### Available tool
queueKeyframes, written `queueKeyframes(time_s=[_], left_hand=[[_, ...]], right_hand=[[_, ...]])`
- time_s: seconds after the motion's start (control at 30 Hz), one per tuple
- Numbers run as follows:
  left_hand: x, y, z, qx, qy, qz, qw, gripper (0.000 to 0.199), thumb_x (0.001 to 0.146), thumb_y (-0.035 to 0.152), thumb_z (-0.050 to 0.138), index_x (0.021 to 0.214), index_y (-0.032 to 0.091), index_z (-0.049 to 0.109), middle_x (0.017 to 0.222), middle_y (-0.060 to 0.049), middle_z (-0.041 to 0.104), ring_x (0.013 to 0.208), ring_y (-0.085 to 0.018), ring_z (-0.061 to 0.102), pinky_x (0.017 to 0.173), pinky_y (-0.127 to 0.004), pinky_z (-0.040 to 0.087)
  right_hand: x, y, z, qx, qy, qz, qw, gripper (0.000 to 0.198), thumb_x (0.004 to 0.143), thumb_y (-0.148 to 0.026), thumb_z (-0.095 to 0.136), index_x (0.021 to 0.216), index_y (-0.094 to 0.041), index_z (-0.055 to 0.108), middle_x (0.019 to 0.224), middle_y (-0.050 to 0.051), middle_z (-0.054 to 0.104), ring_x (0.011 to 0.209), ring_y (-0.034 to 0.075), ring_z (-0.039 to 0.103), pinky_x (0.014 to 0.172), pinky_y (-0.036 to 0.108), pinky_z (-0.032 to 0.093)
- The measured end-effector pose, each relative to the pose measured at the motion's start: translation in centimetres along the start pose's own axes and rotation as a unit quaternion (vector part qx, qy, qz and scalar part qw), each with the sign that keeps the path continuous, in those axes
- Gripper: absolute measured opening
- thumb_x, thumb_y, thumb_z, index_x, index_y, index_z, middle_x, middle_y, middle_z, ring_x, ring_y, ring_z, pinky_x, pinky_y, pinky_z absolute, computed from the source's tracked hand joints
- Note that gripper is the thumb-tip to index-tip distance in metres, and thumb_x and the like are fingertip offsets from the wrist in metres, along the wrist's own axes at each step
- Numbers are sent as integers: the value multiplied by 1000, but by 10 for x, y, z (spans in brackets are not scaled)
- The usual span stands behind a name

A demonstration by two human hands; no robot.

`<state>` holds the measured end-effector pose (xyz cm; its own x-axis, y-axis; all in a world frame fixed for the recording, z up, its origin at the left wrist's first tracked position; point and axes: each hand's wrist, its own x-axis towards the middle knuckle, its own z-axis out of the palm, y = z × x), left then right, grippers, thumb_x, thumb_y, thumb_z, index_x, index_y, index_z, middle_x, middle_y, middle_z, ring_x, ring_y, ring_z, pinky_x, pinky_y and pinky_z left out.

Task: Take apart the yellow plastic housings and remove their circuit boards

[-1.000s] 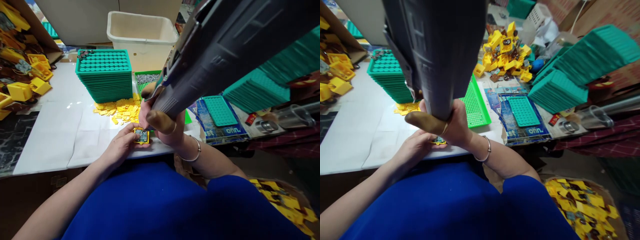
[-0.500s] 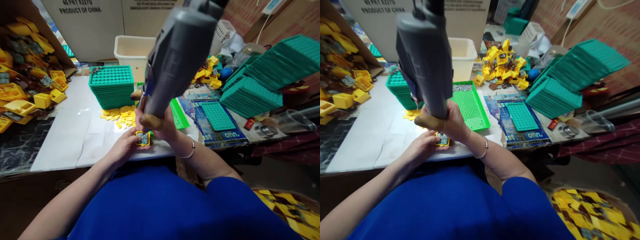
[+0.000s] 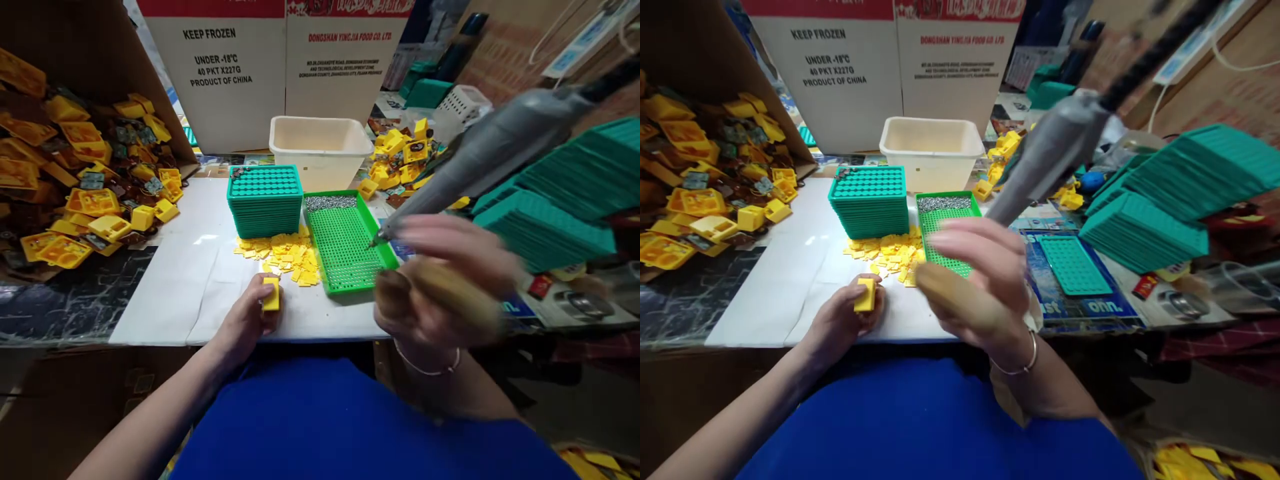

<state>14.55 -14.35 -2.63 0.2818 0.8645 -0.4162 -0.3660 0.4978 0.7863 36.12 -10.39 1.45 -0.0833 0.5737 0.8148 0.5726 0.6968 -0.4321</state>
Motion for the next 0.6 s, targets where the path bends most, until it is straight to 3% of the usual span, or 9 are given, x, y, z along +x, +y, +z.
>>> queueKeyframes(time_s=[0.03,0.07,0.2,0.33,0.43,0.6], left_hand=[[0,1,-2,0,-10,7,1000,34,73,39,69,97,20,54,67,5,55,46,-6,42,39,-17,30],[1,1,-4,5,-18,12,1000,35,74,41,70,98,20,54,69,4,57,49,-8,47,40,-18,34],[2,5,-9,22,-28,6,999,44,76,37,75,110,18,55,85,-5,68,82,-21,70,66,-30,57],[0,7,-18,-18,-20,2,1000,41,79,32,74,112,16,57,101,-11,72,97,-28,72,82,-37,58],[-1,7,-24,-49,-20,7,999,33,83,28,70,111,15,57,107,-14,73,102,-28,71,84,-36,58],[-1,5,-30,-78,-16,9,997,27,89,27,62,112,14,55,112,-17,72,105,-29,71,91,-38,55]], right_hand=[[9,-4,7,14,-50,-42,998,25,87,-45,57,111,-43,66,106,2,69,109,26,62,93,48,51],[22,-6,17,34,-71,-89,993,26,89,-32,57,111,-39,68,101,1,70,99,22,64,89,43,53],[89,15,83,-6,-224,-45,973,29,92,-18,47,107,-21,72,104,5,69,96,20,63,89,38,51],[136,45,140,-106,-327,-17,939,35,87,-9,46,111,-19,70,111,8,66,103,22,58,93,36,45],[148,49,160,-154,-376,-19,913,32,88,-10,46,111,-15,69,115,13,63,106,24,57,93,37,44],[154,45,167,-197,-418,-12,887,23,87,-12,52,101,-10,71,109,16,68,104,27,60,93,40,44]])
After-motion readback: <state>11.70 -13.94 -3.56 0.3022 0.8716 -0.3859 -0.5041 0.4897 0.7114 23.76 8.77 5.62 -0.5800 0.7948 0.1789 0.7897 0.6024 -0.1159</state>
